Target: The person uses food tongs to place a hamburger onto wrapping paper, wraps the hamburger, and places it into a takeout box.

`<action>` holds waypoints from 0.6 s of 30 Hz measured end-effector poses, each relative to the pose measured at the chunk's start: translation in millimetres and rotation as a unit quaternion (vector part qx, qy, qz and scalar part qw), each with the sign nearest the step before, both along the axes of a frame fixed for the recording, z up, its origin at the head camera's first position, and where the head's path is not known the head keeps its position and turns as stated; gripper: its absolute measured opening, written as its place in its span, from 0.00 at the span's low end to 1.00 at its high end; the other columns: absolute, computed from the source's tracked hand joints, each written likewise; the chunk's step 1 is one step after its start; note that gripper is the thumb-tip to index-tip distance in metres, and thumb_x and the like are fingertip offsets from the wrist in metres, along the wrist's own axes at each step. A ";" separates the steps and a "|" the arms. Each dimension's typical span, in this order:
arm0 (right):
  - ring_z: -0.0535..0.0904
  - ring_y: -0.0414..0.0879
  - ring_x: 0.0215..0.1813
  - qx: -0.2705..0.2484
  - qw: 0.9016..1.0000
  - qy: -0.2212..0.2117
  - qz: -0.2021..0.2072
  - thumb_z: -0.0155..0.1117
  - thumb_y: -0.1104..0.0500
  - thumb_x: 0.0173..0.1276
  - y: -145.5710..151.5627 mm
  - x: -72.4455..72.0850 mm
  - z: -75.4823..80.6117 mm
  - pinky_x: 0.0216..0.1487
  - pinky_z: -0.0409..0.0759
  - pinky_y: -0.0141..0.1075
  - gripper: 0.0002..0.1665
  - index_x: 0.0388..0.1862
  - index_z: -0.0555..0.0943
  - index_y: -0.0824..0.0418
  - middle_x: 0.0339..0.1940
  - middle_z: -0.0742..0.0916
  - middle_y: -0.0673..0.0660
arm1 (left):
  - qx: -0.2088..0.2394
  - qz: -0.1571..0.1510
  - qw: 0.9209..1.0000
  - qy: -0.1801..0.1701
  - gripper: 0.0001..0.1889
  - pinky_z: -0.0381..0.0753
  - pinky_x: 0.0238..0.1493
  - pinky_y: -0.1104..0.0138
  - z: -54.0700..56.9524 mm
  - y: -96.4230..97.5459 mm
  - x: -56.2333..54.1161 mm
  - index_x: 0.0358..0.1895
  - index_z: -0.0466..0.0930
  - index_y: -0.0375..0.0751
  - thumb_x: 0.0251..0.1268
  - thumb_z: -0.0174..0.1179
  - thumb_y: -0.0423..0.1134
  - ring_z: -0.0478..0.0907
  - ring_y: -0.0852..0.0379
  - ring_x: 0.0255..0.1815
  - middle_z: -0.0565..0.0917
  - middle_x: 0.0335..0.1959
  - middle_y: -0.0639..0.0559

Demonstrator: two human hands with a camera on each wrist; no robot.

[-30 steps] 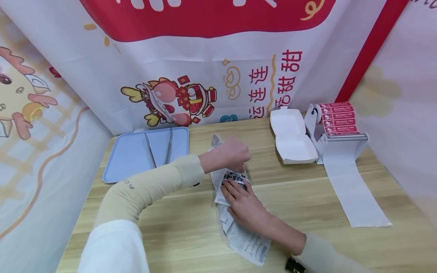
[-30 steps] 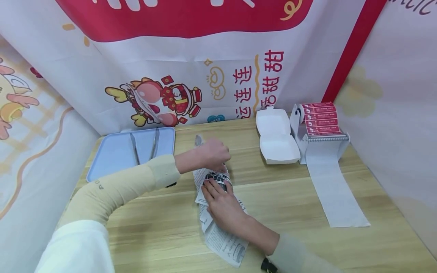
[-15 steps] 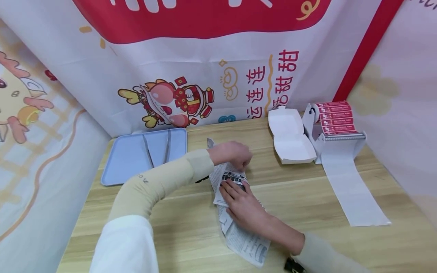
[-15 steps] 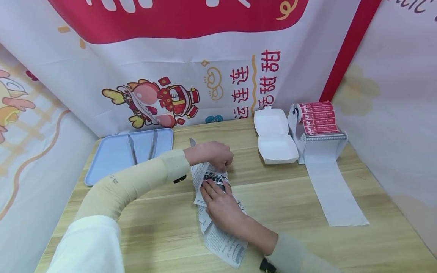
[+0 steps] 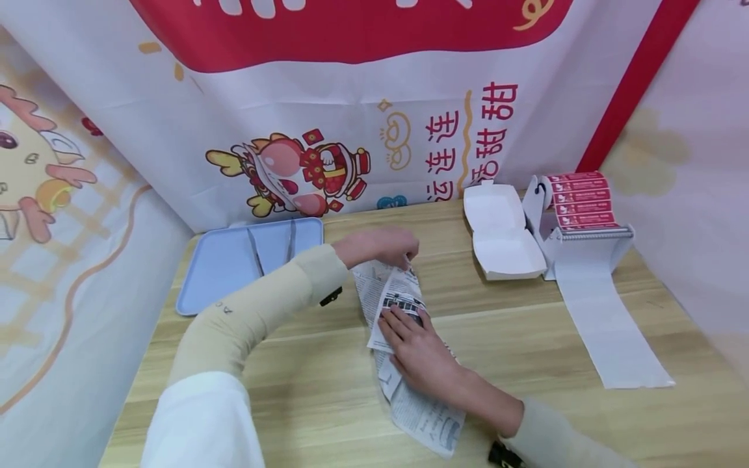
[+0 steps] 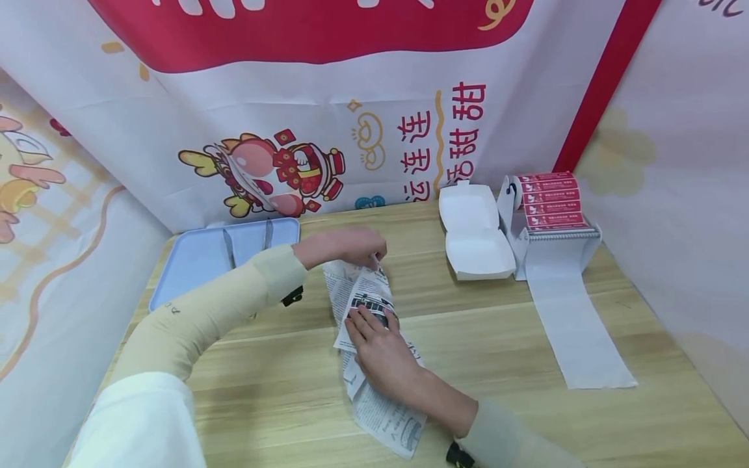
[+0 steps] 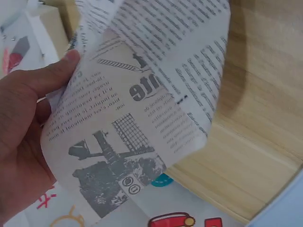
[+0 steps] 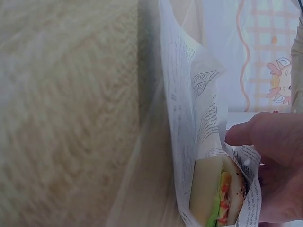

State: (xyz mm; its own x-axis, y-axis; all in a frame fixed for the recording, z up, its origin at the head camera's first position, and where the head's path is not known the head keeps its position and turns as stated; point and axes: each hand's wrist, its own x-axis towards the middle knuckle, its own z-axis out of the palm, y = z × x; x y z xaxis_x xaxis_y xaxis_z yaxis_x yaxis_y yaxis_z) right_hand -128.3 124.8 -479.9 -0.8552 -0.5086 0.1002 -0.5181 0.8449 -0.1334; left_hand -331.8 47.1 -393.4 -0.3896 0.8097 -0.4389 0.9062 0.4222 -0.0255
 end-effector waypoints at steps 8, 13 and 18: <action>0.65 0.55 0.78 -0.008 1.000 0.028 0.004 0.67 0.52 0.68 -0.5 2.0 -0.8 0.70 0.65 0.65 0.38 0.74 0.69 0.62 0.76 0.71 0.60 | 0.007 -0.088 0.986 0.145 0.07 0.84 0.38 0.63 6.2 -0.4 56.3 0.40 0.84 0.48 0.72 0.56 0.39 0.81 0.56 0.34 0.86 0.37 0.52; 0.67 0.55 0.76 -0.010 0.999 0.053 0.010 0.69 0.52 0.66 0.6 1.2 -2.4 0.69 0.66 0.64 0.37 0.72 0.71 0.63 0.74 0.73 0.60 | 0.065 -0.043 0.994 0.071 0.08 0.79 0.32 0.68 -1.7 -7.6 77.5 0.34 0.82 0.46 0.72 0.55 0.35 0.73 0.59 0.28 0.83 0.30 0.54; 0.66 0.56 0.77 -0.007 0.999 0.053 0.009 0.68 0.52 0.67 0.4 0.9 -2.1 0.70 0.66 0.65 0.38 0.72 0.70 0.63 0.75 0.72 0.61 | 0.146 0.044 0.975 -0.163 0.15 0.80 0.46 0.71 7.5 -30.2 54.0 0.54 0.81 0.41 0.78 0.49 0.44 0.81 0.63 0.39 0.87 0.40 0.53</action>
State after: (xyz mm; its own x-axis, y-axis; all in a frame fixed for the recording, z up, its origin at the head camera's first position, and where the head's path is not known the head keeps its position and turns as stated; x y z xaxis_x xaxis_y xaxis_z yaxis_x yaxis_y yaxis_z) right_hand -127.3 125.2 -482.0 -0.8295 -0.5224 0.1975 -0.5458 0.8332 -0.0887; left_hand -277.7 16.9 -385.8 -0.3412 0.8882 -0.3075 0.8056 0.4449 0.3912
